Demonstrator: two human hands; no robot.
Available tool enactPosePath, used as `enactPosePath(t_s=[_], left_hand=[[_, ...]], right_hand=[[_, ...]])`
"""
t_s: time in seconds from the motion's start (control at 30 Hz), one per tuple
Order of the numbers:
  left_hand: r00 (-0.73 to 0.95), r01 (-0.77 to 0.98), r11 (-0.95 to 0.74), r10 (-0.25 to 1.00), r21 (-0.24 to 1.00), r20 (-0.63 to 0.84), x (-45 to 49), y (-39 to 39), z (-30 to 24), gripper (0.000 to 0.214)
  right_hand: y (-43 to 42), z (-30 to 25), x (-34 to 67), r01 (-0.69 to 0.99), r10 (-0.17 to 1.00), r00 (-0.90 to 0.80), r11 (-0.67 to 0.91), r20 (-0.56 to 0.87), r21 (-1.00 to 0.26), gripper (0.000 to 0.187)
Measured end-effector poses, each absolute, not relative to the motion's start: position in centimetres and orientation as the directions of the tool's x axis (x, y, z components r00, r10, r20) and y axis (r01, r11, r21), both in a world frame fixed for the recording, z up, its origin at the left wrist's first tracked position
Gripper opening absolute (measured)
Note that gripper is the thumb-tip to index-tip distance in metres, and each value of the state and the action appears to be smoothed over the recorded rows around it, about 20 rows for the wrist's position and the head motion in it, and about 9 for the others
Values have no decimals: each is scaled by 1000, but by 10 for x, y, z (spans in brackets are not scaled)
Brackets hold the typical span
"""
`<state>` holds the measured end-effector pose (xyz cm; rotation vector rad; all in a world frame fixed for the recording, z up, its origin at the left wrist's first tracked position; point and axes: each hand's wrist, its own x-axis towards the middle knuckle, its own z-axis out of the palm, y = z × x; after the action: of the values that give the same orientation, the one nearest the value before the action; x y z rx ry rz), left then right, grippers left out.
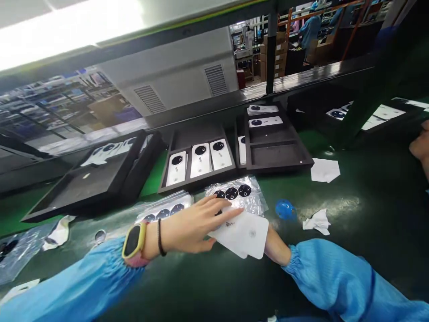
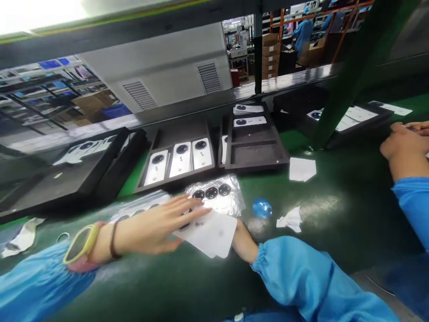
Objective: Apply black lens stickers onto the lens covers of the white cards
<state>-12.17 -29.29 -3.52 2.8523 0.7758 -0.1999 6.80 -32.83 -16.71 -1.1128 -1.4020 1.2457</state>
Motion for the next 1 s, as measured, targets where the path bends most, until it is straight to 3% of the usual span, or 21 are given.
enactPosePath(t_s=[0.07,0.17,0.3,0.47,0.6,0.67,0.77,0.83,0.9,0.93,1.0], left_hand=[[865,491,-856,459,159,-203,-122,-308,-54,83],[904,420,-876,381,236,-193,-110,-321,-78,77],[954,293,-904,255,310,-157,-85,-332,-104,79],[984,171,-956,151,238,-98,-58,-341,-121,67],[986,150,-979,137,139,-97,-43,-347,-127,67],[983,164,-978,152,125,-99,-40,-352,-128,67],[973,233,-961,230,150,-33,-46,-362,-129,66],[931,337,-907,361,253,53,-58,-372,-132,74],[809,449,-744,574,494,128,-73,-385,-138,86],[674,480,-575,725,663,140,-79,-393,-143,87],[407,312,-120,913,943,-18,-86,-407,-152,81]], right_hand=[[-350,-162,81,-102,980,-193,-78,-58,-992,34],[-387,-162,101,-385,910,-241,-410,-338,-827,28],[-434,-174,119,-499,842,-104,-504,-529,-705,38],[-464,-180,131,-524,821,29,-474,-571,-708,48],[-461,-169,143,-417,836,-127,-533,-533,-736,70],[-457,-165,150,-299,845,-177,-535,-505,-790,64],[-457,-163,154,-176,879,-149,-474,-453,-863,44],[-460,-163,153,-213,885,-120,-465,-450,-859,41],[-464,-163,150,-305,872,-101,-486,-479,-819,42],[-466,-162,148,-347,866,-94,-491,-491,-799,43],[-468,-160,143,-399,863,-86,-488,-498,-776,44]])
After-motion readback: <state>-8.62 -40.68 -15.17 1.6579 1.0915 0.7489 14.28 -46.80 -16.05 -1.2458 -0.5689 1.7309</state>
